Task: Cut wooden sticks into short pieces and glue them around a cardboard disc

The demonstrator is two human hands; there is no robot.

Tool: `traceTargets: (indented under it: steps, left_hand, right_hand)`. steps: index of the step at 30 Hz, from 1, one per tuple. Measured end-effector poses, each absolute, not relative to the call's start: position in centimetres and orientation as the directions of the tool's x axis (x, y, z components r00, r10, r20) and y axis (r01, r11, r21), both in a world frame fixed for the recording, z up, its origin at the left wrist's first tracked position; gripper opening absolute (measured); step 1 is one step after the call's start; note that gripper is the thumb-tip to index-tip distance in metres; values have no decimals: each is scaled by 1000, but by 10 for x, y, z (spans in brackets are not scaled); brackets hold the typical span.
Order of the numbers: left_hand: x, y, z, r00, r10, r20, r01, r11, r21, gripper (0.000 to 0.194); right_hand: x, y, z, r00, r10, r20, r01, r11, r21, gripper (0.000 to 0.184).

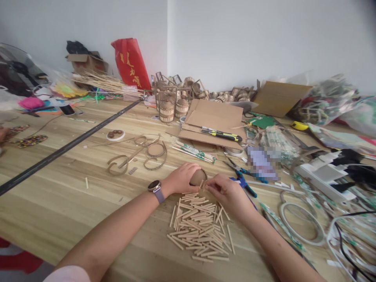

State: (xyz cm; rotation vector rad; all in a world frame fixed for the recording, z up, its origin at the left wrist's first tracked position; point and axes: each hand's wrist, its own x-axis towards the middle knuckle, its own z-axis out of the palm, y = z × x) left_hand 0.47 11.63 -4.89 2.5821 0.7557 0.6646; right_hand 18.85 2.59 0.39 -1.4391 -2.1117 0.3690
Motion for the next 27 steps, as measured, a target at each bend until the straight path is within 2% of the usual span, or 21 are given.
traceTargets:
  steps: [9,12,14,18,21,24,27]
  left_hand:
    - [5,116,-48,748,575,332,398,-789,469,64]
    - [5,116,-48,745,578,334,393,-784,480,63]
    - [5,116,-48,745,576,335,393,-786,478,63]
    - [5,116,-47,745,579,331,403,-786,469,64]
    - [5,116,-46,746,578,329,400,-785,472,64]
    - [5,115,-45,748,577,328,395,-784,479,62]
    - [5,115,-44,744,580,331,388,-780,491,60]
  right_hand:
    - [188,28,-9,-257,895,366,765,419,-488,13]
    - [189,28,-12,-282,880,381,777,443,-448,14]
    - [191,29,-14,-326,858,397,804,472,-361,15]
    - [194,30,-16,-451,788,420,840,533,-98,18]
    - [195,30,-18,-478,774,415,851,525,-1,19]
    - [195,31,-20,-456,773,441,860,510,-7,14]
    - [195,33,-20,-429,769,474,848,524,-84,14]
